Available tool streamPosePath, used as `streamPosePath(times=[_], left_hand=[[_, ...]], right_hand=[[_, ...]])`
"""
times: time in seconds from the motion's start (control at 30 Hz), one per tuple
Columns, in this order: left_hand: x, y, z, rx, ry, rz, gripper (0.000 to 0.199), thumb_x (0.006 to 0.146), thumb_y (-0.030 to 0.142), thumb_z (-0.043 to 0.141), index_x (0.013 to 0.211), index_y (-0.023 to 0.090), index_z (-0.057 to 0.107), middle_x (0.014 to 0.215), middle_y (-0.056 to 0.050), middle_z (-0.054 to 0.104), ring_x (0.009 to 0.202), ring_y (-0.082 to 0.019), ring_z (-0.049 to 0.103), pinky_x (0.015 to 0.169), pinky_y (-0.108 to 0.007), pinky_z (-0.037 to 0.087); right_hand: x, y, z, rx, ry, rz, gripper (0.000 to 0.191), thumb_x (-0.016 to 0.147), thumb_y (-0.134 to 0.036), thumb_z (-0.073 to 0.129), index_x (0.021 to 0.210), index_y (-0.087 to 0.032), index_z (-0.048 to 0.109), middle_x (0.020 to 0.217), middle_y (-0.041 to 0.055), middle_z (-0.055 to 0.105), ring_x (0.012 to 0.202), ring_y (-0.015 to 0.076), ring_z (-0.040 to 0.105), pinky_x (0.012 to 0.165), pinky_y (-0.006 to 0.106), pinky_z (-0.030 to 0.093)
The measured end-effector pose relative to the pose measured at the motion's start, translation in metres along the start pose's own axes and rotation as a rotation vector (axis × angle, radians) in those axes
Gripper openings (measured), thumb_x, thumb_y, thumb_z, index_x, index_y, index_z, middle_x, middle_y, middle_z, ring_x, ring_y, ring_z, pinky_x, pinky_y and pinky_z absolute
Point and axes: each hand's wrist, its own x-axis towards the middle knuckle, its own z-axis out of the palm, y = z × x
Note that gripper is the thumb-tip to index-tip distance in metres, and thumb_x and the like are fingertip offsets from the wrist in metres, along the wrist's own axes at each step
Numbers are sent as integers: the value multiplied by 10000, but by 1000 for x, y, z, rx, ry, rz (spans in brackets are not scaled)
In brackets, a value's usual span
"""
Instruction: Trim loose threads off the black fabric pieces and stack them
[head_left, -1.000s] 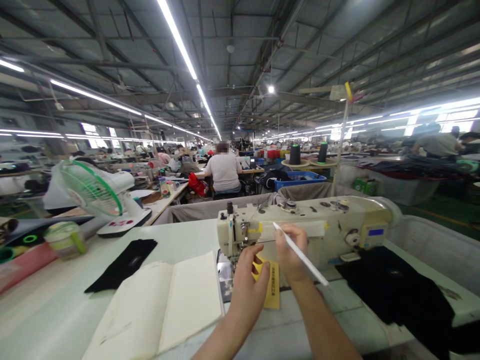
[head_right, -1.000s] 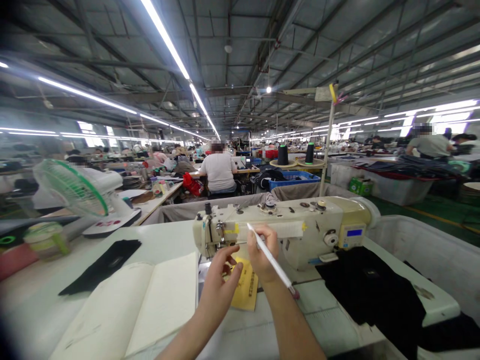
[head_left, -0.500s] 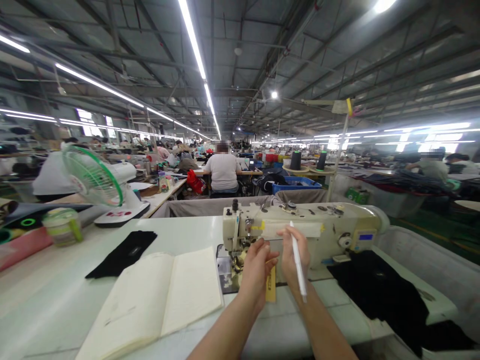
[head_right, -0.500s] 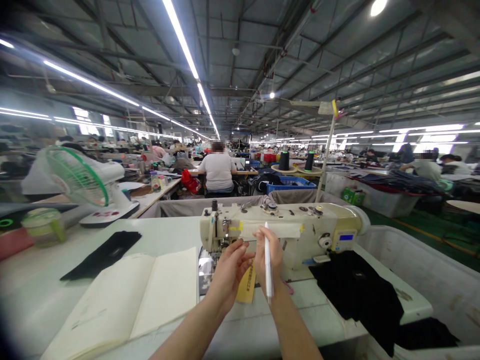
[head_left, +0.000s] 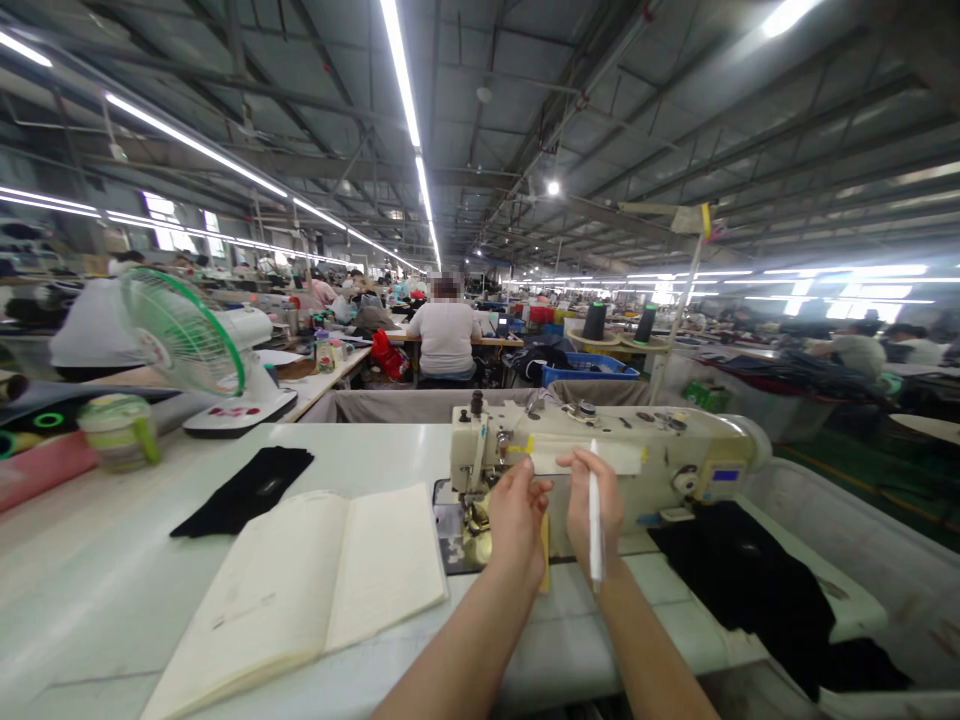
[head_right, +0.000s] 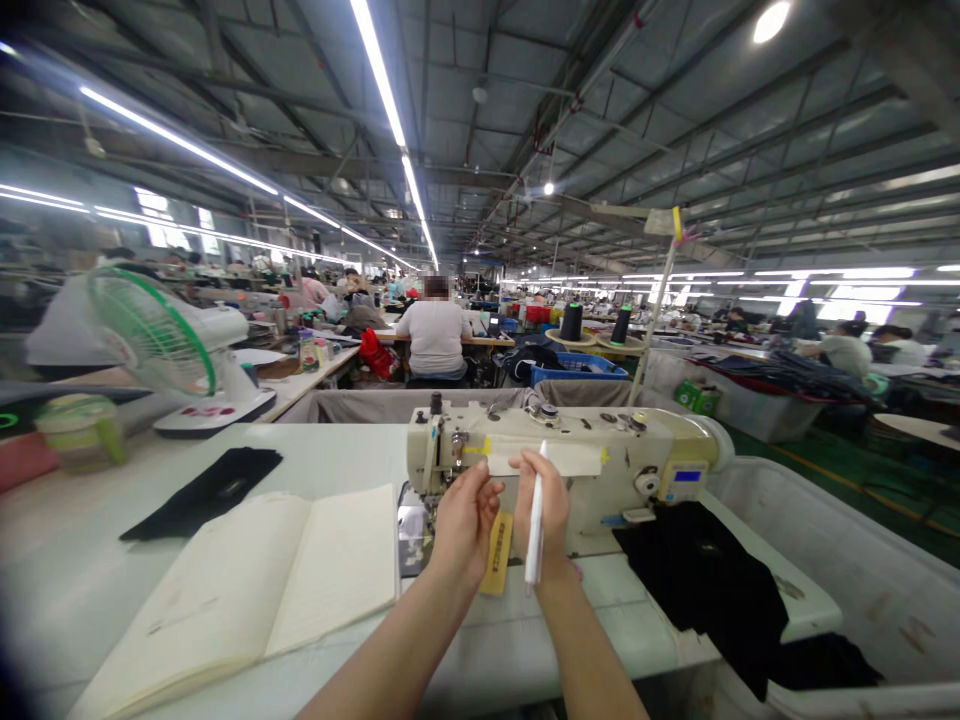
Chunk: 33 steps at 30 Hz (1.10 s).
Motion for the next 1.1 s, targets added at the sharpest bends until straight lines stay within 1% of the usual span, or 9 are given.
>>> streamPosePath(times=[0.1, 0.2, 0.37, 0.5, 0.63, 0.73, 0.93, 1.1], left_hand=[[2, -1, 3, -11, 40, 6, 113, 811, 141, 728, 810, 116, 618, 637, 9, 623, 491, -66, 597, 432, -134, 393], [4, -2, 8, -20, 93, 18, 177, 765, 152, 776, 775, 123, 602, 598, 31, 584, 463, -61, 570, 404, -126, 362], [3, -2, 16, 6, 199, 0, 175, 780, 149, 752, 754, 128, 580, 567, 53, 530, 415, -33, 479, 373, -106, 300], [4, -2, 21, 35, 257, 2, 179, 776, 134, 723, 717, 138, 555, 539, 60, 499, 389, -29, 432, 355, -103, 248], [5, -5, 25, 73, 293, 26, 204, 763, 141, 709, 680, 156, 523, 467, 86, 433, 336, -27, 336, 340, -123, 188], [7, -10, 26, 99, 311, 67, 214, 770, 155, 690, 670, 170, 501, 440, 94, 404, 330, -28, 294, 349, -139, 177], [9, -17, 24, 155, 314, 162, 142, 740, 172, 683, 703, 165, 546, 430, 83, 425, 355, -46, 325, 370, -157, 198], [10, -19, 22, 196, 306, 213, 107, 712, 191, 674, 715, 164, 571, 423, 79, 443, 360, -50, 326, 388, -165, 218]], right_hand=[[-2, -2, 0, 8, 16, 12, 234, 989, -355, 506, 1078, -176, 626, 881, 68, 742, 779, 201, 695, 744, 345, 537], [-3, -3, -1, 15, -2, 8, 233, 989, -351, 504, 1084, -177, 626, 864, 62, 742, 773, 198, 691, 738, 337, 531], [-2, -9, -7, 32, -1, 46, 231, 988, -343, 511, 1089, -171, 627, 852, 61, 736, 800, 195, 682, 772, 339, 518], [-2, -11, -13, 55, -9, 77, 240, 987, -349, 512, 1087, -165, 628, 861, 61, 735, 796, 189, 675, 769, 332, 512], [-5, -7, -15, 67, -33, 98, 247, 980, -365, 516, 1080, -170, 630, 852, 51, 730, 777, 184, 666, 755, 322, 507], [-6, -5, -17, 95, -26, 136, 265, 974, -389, 518, 1076, -172, 632, 840, 49, 723, 773, 186, 657, 751, 324, 503], [-7, -2, -22, 107, -22, 165, 264, 974, -396, 518, 1078, -181, 631, 834, 39, 720, 753, 179, 654, 739, 320, 503], [-7, 11, -19, 96, -50, 164, 260, 973, -387, 511, 1092, -187, 627, 861, 43, 721, 752, 179, 664, 744, 327, 521]])
